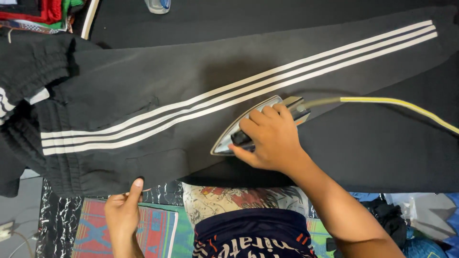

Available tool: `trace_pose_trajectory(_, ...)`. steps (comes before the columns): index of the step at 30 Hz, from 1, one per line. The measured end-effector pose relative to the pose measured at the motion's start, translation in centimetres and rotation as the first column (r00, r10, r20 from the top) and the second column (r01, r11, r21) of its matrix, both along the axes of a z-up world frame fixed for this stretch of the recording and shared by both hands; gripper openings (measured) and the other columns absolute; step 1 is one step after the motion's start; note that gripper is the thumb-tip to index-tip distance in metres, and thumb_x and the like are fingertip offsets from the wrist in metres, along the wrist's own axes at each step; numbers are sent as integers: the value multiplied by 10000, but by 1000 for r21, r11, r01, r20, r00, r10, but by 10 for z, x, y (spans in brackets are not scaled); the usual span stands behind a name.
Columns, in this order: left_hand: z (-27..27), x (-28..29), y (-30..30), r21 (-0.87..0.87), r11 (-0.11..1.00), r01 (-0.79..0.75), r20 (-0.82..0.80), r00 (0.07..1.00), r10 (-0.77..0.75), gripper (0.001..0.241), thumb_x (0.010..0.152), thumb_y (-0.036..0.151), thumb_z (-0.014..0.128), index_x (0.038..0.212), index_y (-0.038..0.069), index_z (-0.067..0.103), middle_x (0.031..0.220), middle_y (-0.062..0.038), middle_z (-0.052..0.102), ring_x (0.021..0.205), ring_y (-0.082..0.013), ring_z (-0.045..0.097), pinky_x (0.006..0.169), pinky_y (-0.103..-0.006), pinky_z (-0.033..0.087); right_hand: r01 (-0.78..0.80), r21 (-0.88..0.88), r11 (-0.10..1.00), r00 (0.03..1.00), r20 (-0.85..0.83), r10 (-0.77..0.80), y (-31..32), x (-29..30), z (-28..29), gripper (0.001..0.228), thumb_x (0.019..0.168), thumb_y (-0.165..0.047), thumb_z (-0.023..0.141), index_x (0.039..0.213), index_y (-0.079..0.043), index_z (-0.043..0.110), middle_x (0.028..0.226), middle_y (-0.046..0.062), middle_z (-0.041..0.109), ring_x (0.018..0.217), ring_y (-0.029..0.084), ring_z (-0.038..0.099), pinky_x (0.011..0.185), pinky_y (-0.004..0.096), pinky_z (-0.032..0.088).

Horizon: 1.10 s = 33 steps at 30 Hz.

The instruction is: The person irons a pair of black pants with white stripes on an ironing board. They use a spray bottle to moisten the fabric and repeatedly smooth the pants with their hands while moving the iron back and forth.

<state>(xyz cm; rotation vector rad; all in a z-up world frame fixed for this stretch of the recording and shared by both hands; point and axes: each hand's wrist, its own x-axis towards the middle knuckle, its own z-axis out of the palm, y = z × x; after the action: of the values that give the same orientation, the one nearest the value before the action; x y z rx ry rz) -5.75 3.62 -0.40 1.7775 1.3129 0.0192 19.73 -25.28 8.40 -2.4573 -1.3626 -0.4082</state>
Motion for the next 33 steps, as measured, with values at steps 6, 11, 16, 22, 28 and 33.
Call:
trace_pose_trajectory(6, -13, -6, 4, 37, 998, 47, -28, 999, -46, 692, 939, 539, 693, 485, 59, 485, 471, -2, 315, 483, -127, 324, 521, -357, 282, 139, -34, 990, 990, 41, -138, -1, 2, -1, 454, 831, -590, 696, 838, -147, 596, 775, 33, 558, 695, 298, 516, 696, 449, 403)
trace_pose_trajectory(11, 7, 0, 9, -130, 984, 124, -143, 979, -142, 571, 995, 479, 638, 726, 7, 813, 748, -118, 744, 756, -213, 674, 759, -365, 464, 78, -110, 991, 996, -41, -83, -13, 2, 2, 487, 872, -644, 679, 888, -161, 609, 813, 41, 591, 738, 315, 582, 724, 467, 416)
trace_pose_trajectory(16, 102, 34, 2, -226, 886, 405, -583, 672, -456, 581, 925, 665, 468, 1132, 198, 745, 940, 25, 835, 907, -202, 740, 809, -350, 507, 187, -91, 978, 981, -27, -190, -29, 30, 4, 486, 841, -637, 758, 922, -168, 658, 789, 16, 612, 761, 299, 624, 692, 453, 435)
trace_pose_trajectory(22, 157, 90, -2, 238, 771, 590, -439, 774, -456, 436, 910, 606, 538, 1199, 307, 669, 1148, 31, 776, 1144, -285, 698, 921, -463, 518, 459, -237, 856, 808, -289, -514, -26, 72, 47, 558, 850, -719, 747, 830, -182, 598, 748, 17, 693, 743, 321, 669, 592, 452, 443)
trace_pose_trajectory(28, 75, 230, 24, 868, 249, 429, -95, 636, -766, 302, 945, 320, 760, 1204, 167, 729, 1186, -76, 711, 1183, -297, 670, 1045, -436, 478, 332, -178, 926, 929, -108, -354, -3, 111, 19, 437, 831, -609, 748, 887, -188, 643, 744, 66, 686, 795, 332, 730, 711, 451, 543)
trace_pose_trajectory(33, 27, 295, 44, 794, 116, 597, -351, 605, -714, 492, 1021, 395, 626, 1431, 124, 612, 1441, -133, 615, 1397, -302, 534, 1225, -541, 243, 186, -231, 955, 977, -64, -206, 13, 116, 4, 408, 796, -597, 751, 879, -217, 626, 747, 45, 704, 788, 299, 739, 698, 440, 561)
